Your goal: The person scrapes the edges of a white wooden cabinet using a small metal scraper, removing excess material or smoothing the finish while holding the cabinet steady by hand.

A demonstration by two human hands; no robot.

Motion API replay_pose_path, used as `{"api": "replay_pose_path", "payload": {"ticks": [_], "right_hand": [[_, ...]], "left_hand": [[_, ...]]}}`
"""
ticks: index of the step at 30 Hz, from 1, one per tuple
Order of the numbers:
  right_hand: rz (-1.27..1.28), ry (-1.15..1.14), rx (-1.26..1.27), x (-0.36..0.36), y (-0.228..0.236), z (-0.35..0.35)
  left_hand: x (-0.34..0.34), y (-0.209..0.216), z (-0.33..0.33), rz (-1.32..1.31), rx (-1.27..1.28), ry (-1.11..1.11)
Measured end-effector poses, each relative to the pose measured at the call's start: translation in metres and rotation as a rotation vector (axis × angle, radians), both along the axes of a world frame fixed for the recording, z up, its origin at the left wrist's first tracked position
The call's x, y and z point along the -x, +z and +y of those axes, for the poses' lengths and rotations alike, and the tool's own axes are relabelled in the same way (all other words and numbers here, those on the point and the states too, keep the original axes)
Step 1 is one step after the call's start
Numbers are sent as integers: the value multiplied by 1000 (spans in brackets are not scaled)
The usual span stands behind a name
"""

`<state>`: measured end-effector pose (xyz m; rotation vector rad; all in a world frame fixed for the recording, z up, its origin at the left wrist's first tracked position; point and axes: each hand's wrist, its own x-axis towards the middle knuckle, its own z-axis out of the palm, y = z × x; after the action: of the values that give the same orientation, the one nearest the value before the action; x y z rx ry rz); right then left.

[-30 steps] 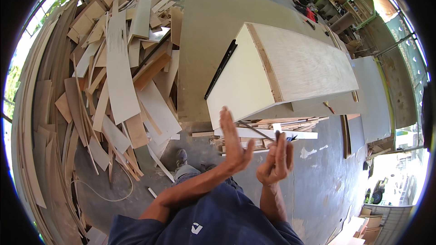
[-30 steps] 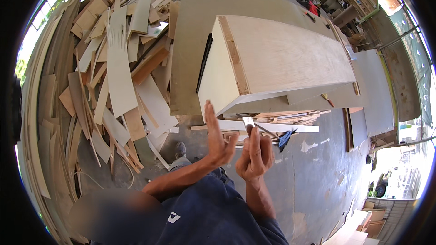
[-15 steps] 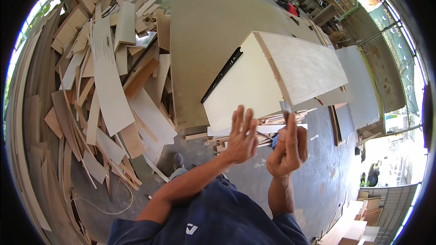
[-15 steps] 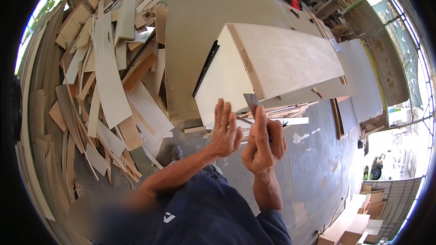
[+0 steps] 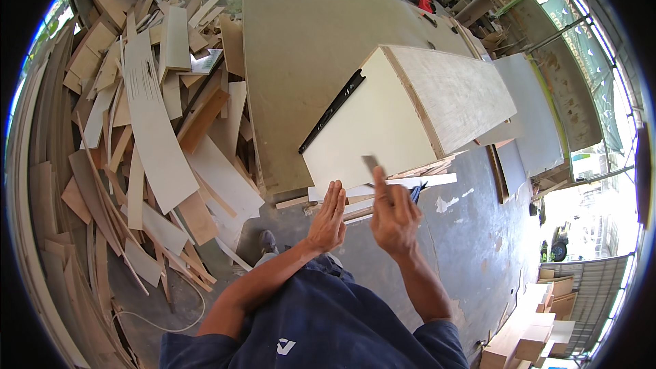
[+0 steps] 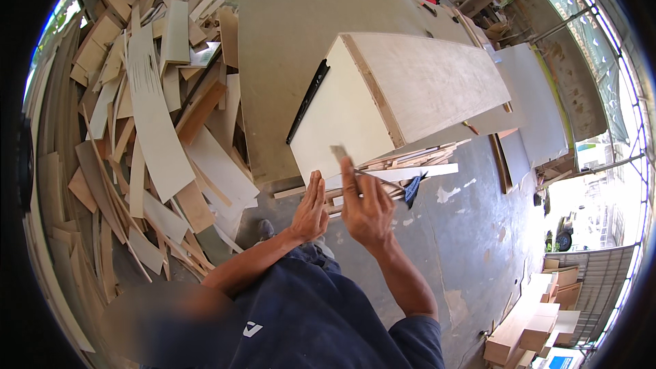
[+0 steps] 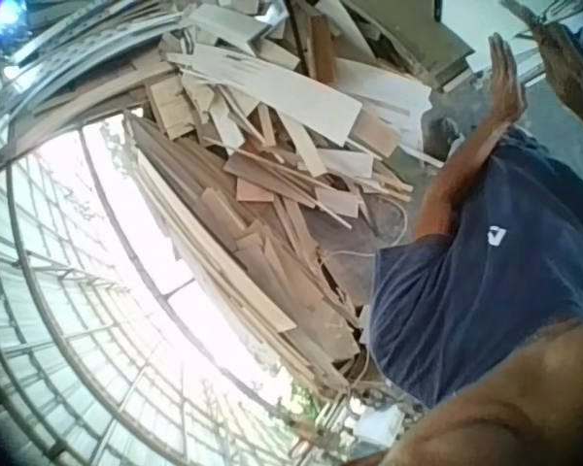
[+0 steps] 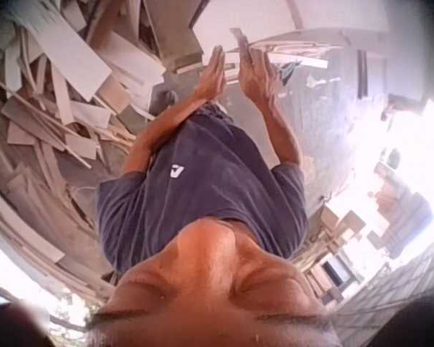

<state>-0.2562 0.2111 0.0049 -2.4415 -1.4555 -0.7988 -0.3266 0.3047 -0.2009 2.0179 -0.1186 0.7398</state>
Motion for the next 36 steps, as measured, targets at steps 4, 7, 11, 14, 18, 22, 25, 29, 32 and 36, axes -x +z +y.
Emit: {"api": "replay_pose_path", "payload": {"ticks": [4, 7, 11, 14, 18, 22, 25, 29, 32, 36], "right_hand": [[141, -6, 80, 8, -17, -1], [80, 13, -39, 14, 32, 7], [-139, 5, -201, -9, 60, 15], [-114, 5, -125, -11, 27, 11], [-13, 7, 24, -10, -66, -1], [161, 43, 47, -5, -151, 1], [196, 44, 85, -2, -199, 6], [236, 55, 86, 0, -261, 4], [262, 39, 37, 5, -296, 4], [480, -131, 147, 13, -332, -10]], "left_hand": [[0, 0, -1, -6, 17, -24], [2, -4, -1, 3, 12, -3], [4, -11, -2, 20, 53, 4], [7, -22, -2, 86, 63, -25], [23, -37, 10, 321, 7, -110], [56, -69, 35, 415, 42, -95], [86, -76, 57, 652, 124, -72], [125, -73, 84, 767, 120, 83], [140, -67, 91, 709, 110, 173], [109, -27, 84, 524, 180, 205]]}}
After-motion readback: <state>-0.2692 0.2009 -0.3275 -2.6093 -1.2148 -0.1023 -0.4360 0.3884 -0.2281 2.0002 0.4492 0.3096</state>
